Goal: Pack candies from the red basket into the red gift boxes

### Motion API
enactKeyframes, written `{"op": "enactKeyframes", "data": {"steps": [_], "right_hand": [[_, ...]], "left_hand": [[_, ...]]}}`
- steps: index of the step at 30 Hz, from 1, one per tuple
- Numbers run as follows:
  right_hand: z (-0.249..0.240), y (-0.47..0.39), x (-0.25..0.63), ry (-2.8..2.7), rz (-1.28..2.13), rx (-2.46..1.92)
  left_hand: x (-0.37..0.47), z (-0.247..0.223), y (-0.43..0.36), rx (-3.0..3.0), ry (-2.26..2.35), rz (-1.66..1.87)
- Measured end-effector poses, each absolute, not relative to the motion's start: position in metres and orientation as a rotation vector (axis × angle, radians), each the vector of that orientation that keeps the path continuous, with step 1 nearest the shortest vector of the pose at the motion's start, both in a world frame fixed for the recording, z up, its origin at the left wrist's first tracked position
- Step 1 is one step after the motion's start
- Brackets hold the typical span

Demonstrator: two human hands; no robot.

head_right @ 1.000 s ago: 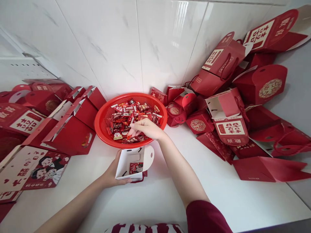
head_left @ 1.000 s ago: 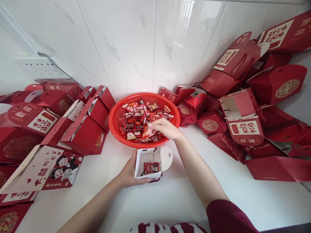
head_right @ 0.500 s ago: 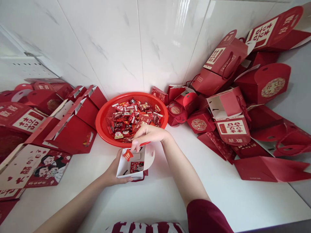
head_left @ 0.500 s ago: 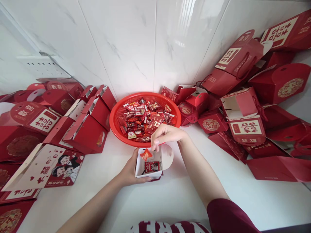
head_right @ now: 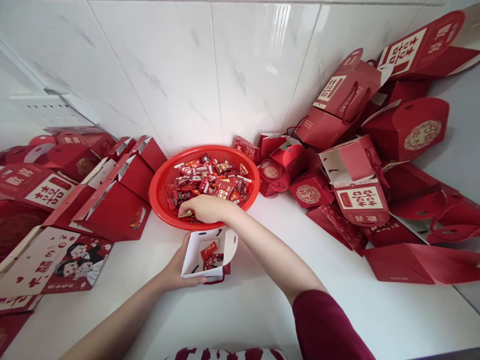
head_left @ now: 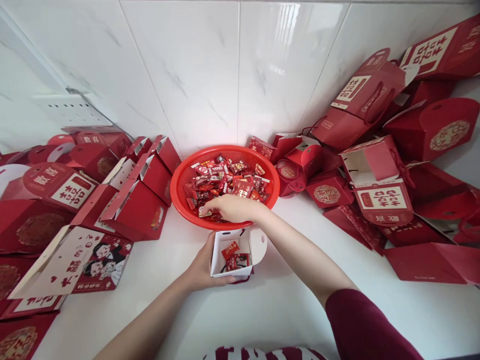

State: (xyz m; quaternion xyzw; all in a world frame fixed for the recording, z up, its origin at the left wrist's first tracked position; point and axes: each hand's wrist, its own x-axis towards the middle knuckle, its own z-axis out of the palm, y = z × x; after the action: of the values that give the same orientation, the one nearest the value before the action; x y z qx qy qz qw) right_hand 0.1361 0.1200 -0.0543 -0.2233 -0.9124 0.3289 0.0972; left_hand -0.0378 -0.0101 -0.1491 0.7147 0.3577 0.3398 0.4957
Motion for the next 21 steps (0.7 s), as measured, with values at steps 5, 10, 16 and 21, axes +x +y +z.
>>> {"op": "enactKeyframes", "data": {"steps": [5, 10, 16, 21], "right_hand": [[-0.059, 0.131, 0.105, -2.999, 0.734, -0.68], [-0.061, 0.129, 0.097, -3.032, 0.594, -0.77], [-0.051, 0.133, 0.113, -2.968, 0.667, -0.801], [-0.031, 0.114, 0.148, -2.679, 0.699, -0.88]], "left_hand": [[-0.038, -0.145, -0.01, 1.708, 0.878, 0.789], [-0.038, -0.144, -0.011, 1.701, 0.892, 0.774], [-0.039, -0.147, -0.012, 1.718, 0.884, 0.817], [-0.038, -0.146, -0.013, 1.687, 0.847, 0.84]]}}
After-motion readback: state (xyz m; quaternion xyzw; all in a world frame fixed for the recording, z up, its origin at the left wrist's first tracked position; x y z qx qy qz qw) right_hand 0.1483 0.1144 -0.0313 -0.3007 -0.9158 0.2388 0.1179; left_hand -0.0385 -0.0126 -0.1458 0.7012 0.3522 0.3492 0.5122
